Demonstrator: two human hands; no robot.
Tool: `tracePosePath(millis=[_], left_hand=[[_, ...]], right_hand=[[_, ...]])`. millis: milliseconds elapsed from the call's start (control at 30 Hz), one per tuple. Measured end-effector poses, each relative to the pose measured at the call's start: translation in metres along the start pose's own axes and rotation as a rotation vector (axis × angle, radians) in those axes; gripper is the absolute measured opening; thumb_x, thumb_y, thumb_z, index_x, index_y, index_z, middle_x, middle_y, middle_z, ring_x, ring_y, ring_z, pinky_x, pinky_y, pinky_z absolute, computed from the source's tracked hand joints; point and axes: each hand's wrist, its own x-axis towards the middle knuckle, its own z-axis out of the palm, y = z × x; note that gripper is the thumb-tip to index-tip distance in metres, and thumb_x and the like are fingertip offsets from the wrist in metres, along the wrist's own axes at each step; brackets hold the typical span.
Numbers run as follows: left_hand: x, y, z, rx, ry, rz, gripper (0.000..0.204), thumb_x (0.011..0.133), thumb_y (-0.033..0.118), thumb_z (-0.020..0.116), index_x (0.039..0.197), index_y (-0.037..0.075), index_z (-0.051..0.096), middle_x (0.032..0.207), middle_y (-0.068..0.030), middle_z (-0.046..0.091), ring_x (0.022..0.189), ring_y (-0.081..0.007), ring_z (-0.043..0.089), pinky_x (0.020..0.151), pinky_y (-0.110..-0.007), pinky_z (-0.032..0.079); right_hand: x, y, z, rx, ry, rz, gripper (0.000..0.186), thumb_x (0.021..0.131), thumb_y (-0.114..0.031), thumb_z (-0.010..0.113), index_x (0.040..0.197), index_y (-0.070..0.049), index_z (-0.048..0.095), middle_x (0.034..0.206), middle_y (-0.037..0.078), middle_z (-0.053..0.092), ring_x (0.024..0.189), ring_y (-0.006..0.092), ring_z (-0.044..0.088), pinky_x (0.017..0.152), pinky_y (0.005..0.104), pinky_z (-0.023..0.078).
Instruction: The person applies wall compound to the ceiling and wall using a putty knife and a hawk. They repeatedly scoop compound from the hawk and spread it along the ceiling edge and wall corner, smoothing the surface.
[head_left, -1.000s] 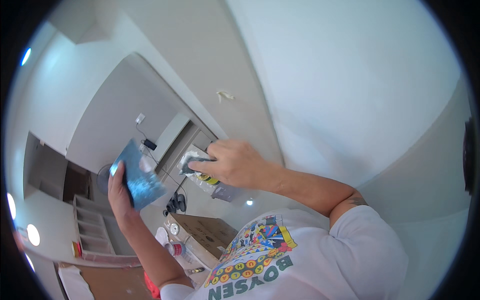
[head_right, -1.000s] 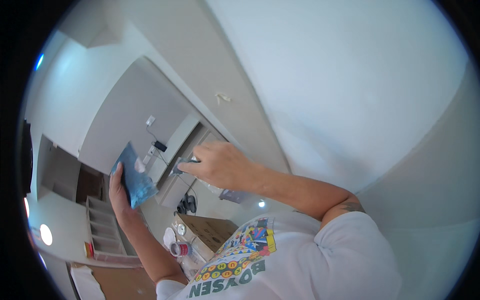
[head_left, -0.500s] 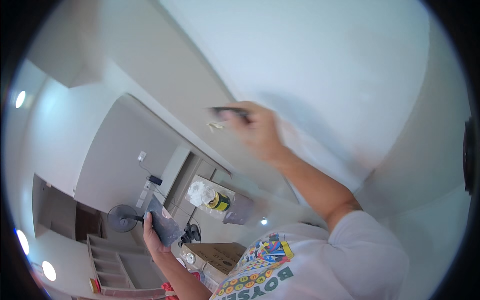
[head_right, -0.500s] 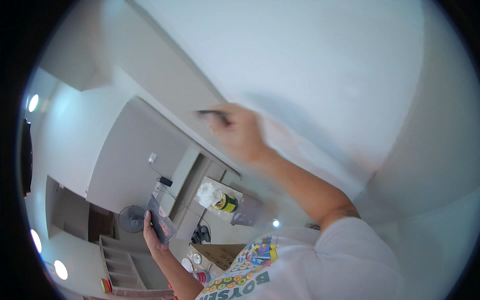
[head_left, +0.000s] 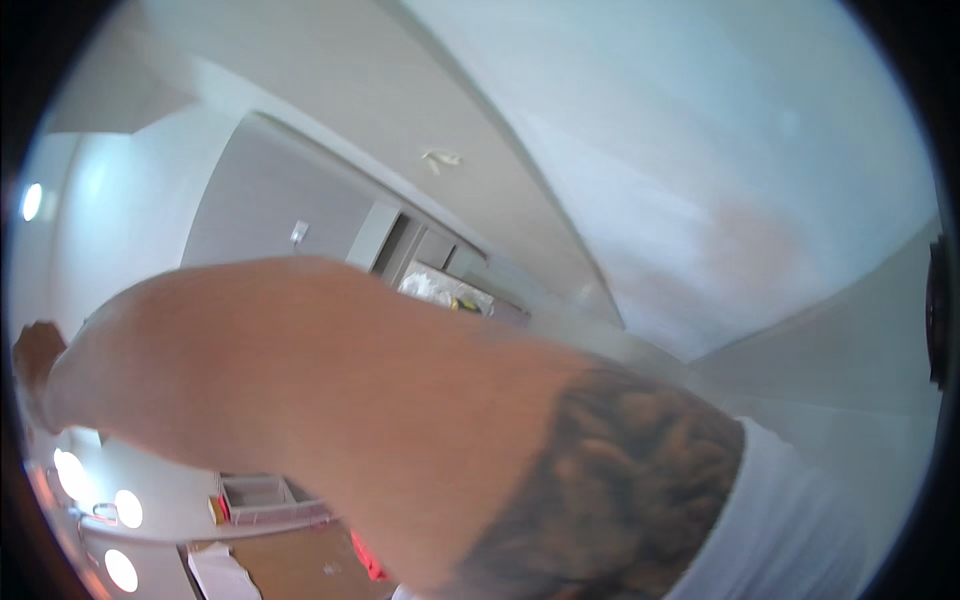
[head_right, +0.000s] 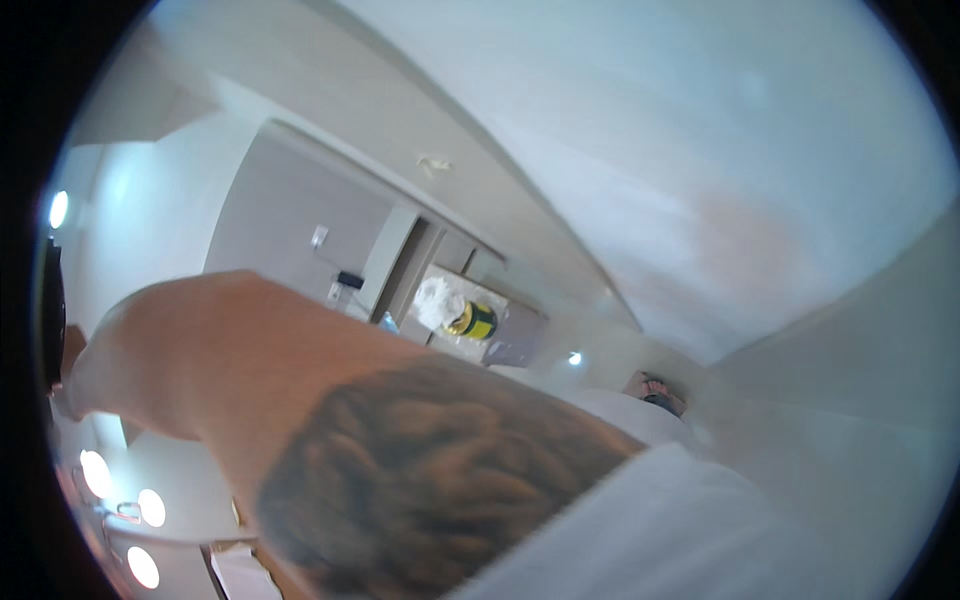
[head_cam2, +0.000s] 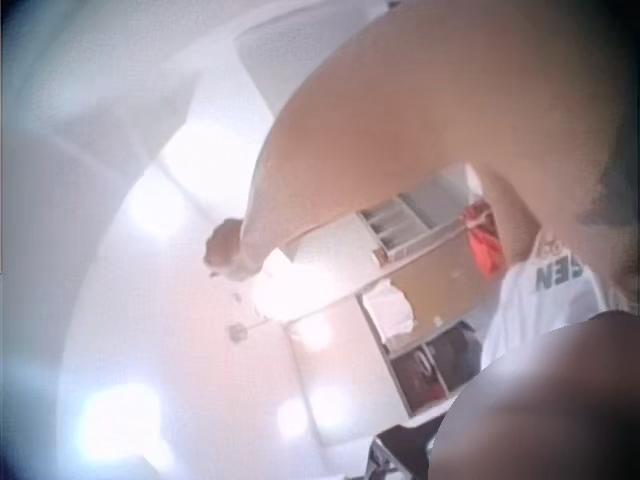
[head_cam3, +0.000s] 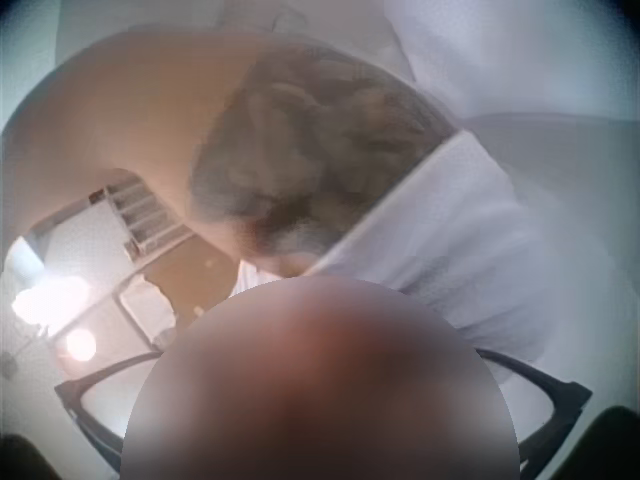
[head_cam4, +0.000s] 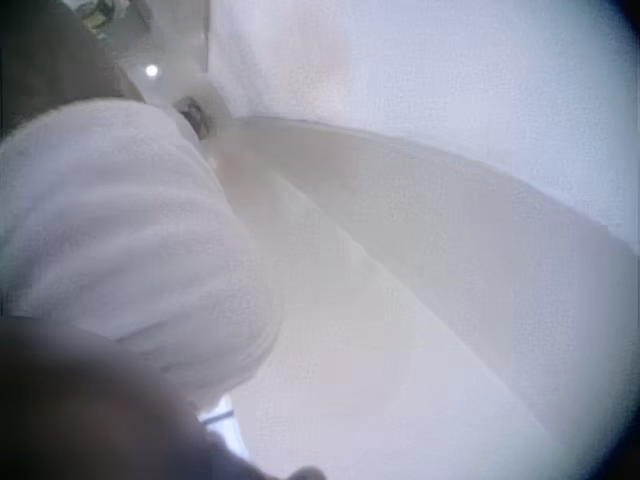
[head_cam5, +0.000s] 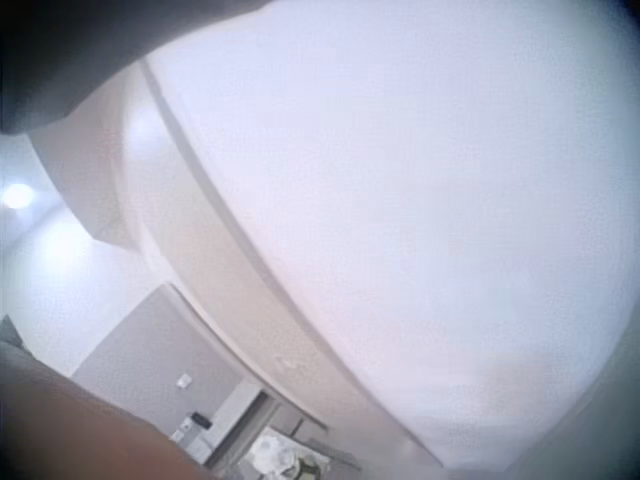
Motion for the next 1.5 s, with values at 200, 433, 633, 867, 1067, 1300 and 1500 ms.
tracePosePath(millis=[200,433,633,867,1067,1300,1500], left_hand=[[-0.012,-0.035,-0.025,-0.031,0.113,-0.103,0.035,0.104,0.025,0.065,0.129,0.0,0.065,0.122,-0.0131,0.073,0.106,-0.0287,0.073,0.095,-0.045,0.061],[-0.011,-0.068,-0.053,0.124,0.316,-0.252,0.037,0.104,0.029,0.064,0.129,0.002,0.068,0.121,-0.0107,0.073,0.108,-0.0273,0.071,0.101,-0.043,0.057],[0.023,-0.077,-0.035,0.058,0.158,-0.21,0.044,0.107,0.027,0.055,0.143,0.003,0.059,0.129,-0.0144,0.071,0.115,-0.0304,0.07,0.104,-0.047,0.056],[0.035,-0.093,-0.04,-0.078,0.133,-0.126,0.047,0.106,0.029,0.057,0.145,0.002,0.058,0.132,-0.0147,0.069,0.118,-0.0298,0.068,0.106,-0.047,0.055],[0.039,-0.123,-0.054,-0.154,0.132,-0.115,0.051,0.106,0.031,0.059,0.146,0.001,0.056,0.135,-0.0149,0.067,0.121,-0.0293,0.066,0.107,-0.046,0.053],[0.044,-0.15,-0.067,-0.213,0.147,-0.107,0.055,0.105,0.034,0.061,0.148,0.0,0.055,0.139,-0.0152,0.065,0.125,-0.0288,0.064,0.11,-0.045,0.051],[0.046,-0.162,-0.075,-0.256,0.155,-0.099,0.059,0.104,0.036,0.063,0.149,-0.001,0.054,0.142,-0.0154,0.063,0.127,-0.0283,0.062,0.111,-0.044,0.05]], right_hand=[[-0.191,0.064,-0.058,0.254,0.307,0.063,0.027,0.095,-0.026,0.066,0.089,-0.002,0.078,0.077,0.023,0.069,0.08,0.039,0.072,0.08,0.0499,0.058],[-0.369,0.098,-0.153,0.045,0.539,0.342,0.021,0.1,-0.019,0.069,0.113,-0.004,0.077,0.091,0.018,0.069,0.071,0.0286,0.065,0.066,0.0385,0.052],[-0.246,0.027,-0.267,-0.399,0.809,-0.183,0.03,0.104,-0.025,0.071,0.098,0.004,0.07,0.077,0.001,0.065,0.069,0.0062,0.05,0.06,0.0299,0.044],[-0.043,-0.043,-0.385,-0.857,0.956,-0.588,0.039,0.1,-0.031,0.071,0.084,0.005,0.069,0.074,0.021,0.068,0.069,0.0372,0.066,0.067,0.0443,0.052],[0.046,-0.058,-0.418,-1.034,0.81,-0.454,0.042,0.099,-0.034,0.067,0.082,0.004,0.073,0.078,0.025,0.072,0.077,0.0434,0.07,0.073,0.0503,0.054],[0.112,-0.061,-0.433,-1.208,0.724,-0.286,0.042,0.098,-0.038,0.066,0.087,0.002,0.077,0.086,0.023,0.076,0.086,0.0425,0.074,0.083,0.0506,0.058],[0.126,-0.062,-0.432,-1.341,0.692,-0.188,0.043,0.1,-0.039,0.06,0.099,0.001,0.079,0.101,0.024,0.077,0.098,0.0427,0.074,0.092,0.0497,0.058]])
